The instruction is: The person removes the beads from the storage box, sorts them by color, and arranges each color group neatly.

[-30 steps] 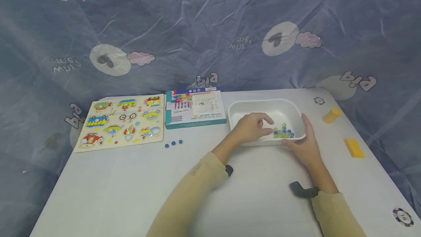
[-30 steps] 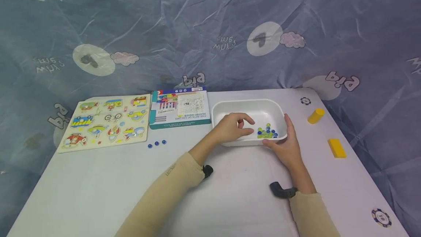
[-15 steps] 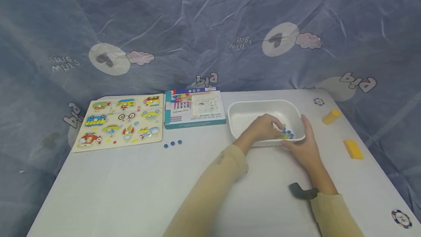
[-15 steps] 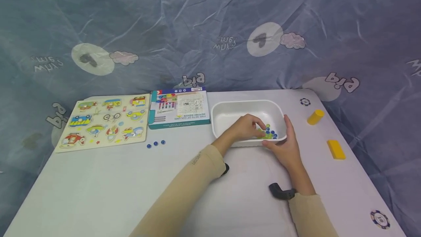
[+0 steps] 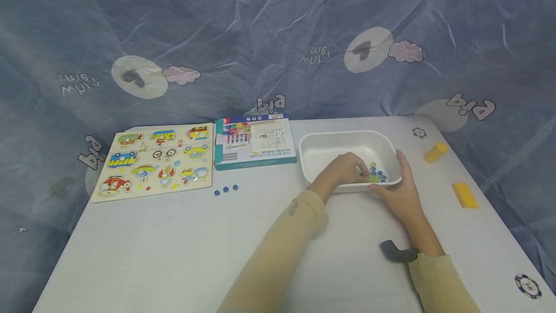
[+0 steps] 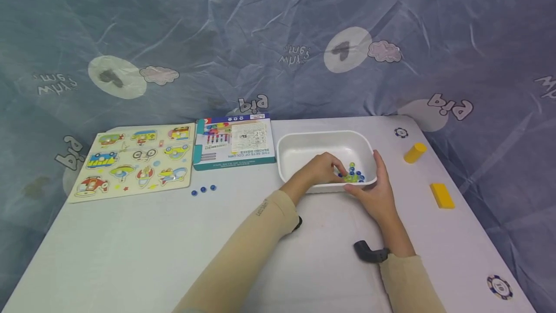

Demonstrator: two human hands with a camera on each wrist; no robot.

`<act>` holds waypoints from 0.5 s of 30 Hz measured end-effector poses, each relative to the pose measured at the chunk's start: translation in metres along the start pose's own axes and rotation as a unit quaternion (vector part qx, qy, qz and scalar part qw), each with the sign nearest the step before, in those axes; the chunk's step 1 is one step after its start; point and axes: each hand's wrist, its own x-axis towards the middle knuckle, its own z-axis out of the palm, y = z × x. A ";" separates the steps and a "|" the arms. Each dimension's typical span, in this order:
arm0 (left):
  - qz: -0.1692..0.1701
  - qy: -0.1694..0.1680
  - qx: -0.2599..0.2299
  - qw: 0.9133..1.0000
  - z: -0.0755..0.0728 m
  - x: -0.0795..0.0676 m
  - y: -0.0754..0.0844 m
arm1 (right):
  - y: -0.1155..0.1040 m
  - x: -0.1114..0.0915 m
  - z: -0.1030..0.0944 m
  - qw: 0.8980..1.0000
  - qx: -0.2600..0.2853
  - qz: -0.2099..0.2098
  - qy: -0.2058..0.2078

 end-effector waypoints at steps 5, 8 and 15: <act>-0.010 -0.002 0.005 1.000 0.000 0.000 -0.001 | 0.001 0.001 0.001 1.000 0.000 0.000 0.000; -0.013 -0.007 0.009 1.000 -0.001 0.000 -0.002 | 0.003 0.001 0.001 1.000 -0.001 0.001 0.001; -0.020 -0.024 0.009 0.999 0.000 0.000 -0.002 | 0.002 0.001 0.000 1.000 0.000 -0.001 0.003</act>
